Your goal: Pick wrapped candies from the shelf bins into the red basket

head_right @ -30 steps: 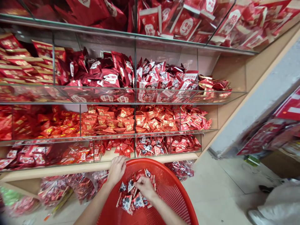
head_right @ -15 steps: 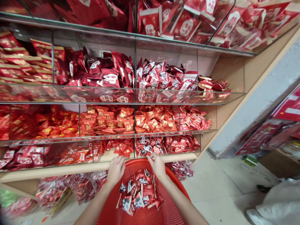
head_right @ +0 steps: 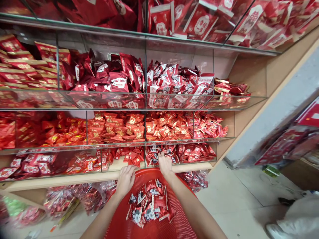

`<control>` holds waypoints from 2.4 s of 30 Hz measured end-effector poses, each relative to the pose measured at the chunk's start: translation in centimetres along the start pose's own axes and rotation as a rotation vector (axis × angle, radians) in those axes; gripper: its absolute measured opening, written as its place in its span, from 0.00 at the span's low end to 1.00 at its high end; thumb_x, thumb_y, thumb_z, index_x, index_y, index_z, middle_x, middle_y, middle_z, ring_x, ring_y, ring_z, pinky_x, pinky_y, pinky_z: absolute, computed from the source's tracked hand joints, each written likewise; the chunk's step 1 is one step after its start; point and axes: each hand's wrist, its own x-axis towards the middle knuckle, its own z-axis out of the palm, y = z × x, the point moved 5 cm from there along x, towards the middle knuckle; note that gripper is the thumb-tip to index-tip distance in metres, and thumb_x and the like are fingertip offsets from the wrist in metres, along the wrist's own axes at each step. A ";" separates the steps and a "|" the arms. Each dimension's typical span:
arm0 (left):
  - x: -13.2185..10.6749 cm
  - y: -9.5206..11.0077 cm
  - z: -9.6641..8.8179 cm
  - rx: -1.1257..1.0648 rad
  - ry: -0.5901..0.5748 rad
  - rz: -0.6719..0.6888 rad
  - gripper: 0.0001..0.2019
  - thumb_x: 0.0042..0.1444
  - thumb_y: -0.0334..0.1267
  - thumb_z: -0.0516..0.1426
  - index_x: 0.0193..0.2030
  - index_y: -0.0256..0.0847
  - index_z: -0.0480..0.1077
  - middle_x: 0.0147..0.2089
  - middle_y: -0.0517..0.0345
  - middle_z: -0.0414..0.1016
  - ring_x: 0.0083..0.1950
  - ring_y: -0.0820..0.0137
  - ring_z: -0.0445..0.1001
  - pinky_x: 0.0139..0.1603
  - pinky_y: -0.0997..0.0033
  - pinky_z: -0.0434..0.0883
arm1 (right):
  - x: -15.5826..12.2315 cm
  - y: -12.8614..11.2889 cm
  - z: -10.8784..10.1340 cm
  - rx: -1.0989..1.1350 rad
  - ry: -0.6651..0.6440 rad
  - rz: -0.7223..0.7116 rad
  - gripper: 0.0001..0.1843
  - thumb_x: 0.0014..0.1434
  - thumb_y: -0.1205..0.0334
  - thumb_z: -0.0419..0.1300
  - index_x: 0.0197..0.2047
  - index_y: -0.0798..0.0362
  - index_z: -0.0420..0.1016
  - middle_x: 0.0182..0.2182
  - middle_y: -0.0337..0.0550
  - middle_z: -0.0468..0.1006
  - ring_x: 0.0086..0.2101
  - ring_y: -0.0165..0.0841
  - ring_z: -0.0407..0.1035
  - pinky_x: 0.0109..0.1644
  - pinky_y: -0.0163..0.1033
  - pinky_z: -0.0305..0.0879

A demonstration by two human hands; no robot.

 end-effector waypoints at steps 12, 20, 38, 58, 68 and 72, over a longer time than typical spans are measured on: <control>0.0 0.1 -0.1 0.006 -0.001 0.009 0.16 0.54 0.27 0.46 0.47 0.44 0.64 0.43 0.56 0.67 0.45 0.66 0.64 0.49 0.63 0.60 | -2.7 2.1 -2.7 0.035 0.184 -0.010 0.09 0.62 0.66 0.43 0.40 0.50 0.63 0.39 0.42 0.69 0.29 0.28 0.70 0.27 0.32 0.55; 0.0 0.0 0.0 0.004 0.009 0.011 0.16 0.54 0.27 0.46 0.48 0.43 0.64 0.43 0.56 0.68 0.45 0.66 0.64 0.49 0.63 0.60 | -7.3 1.6 -4.3 0.878 0.329 -0.071 0.11 0.59 0.55 0.48 0.29 0.52 0.63 0.33 0.42 0.72 0.28 0.28 0.68 0.32 0.33 0.61; 0.1 0.2 -0.2 0.000 -0.014 -0.017 0.15 0.54 0.28 0.46 0.47 0.44 0.64 0.43 0.56 0.68 0.45 0.66 0.64 0.49 0.62 0.60 | -10.6 2.1 6.1 1.300 -0.578 0.197 0.16 0.38 0.55 0.64 0.21 0.54 0.61 0.09 0.27 0.61 0.11 0.21 0.54 0.14 0.27 0.44; 0.1 0.1 -0.2 -0.001 0.019 -0.004 0.15 0.54 0.28 0.47 0.46 0.44 0.65 0.42 0.56 0.69 0.44 0.67 0.65 0.49 0.63 0.60 | -8.7 3.3 7.4 0.937 -0.057 0.182 0.20 0.49 0.47 0.54 0.15 0.51 0.58 0.14 0.36 0.68 0.19 0.27 0.61 0.25 0.32 0.54; -0.1 0.1 -0.2 -0.006 0.017 -0.003 0.17 0.53 0.27 0.46 0.47 0.44 0.65 0.42 0.56 0.68 0.44 0.66 0.64 0.49 0.62 0.60 | -2.9 4.7 -1.7 0.340 0.170 0.198 0.10 0.57 0.55 0.50 0.33 0.53 0.66 0.32 0.44 0.73 0.30 0.31 0.69 0.30 0.33 0.55; -0.1 0.1 -0.1 -0.020 0.006 0.004 0.18 0.54 0.26 0.46 0.49 0.44 0.64 0.43 0.55 0.68 0.45 0.66 0.64 0.49 0.61 0.60 | -0.6 4.3 -0.8 0.167 0.021 0.262 0.17 0.55 0.54 0.55 0.44 0.57 0.65 0.39 0.53 0.73 0.38 0.38 0.71 0.35 0.37 0.61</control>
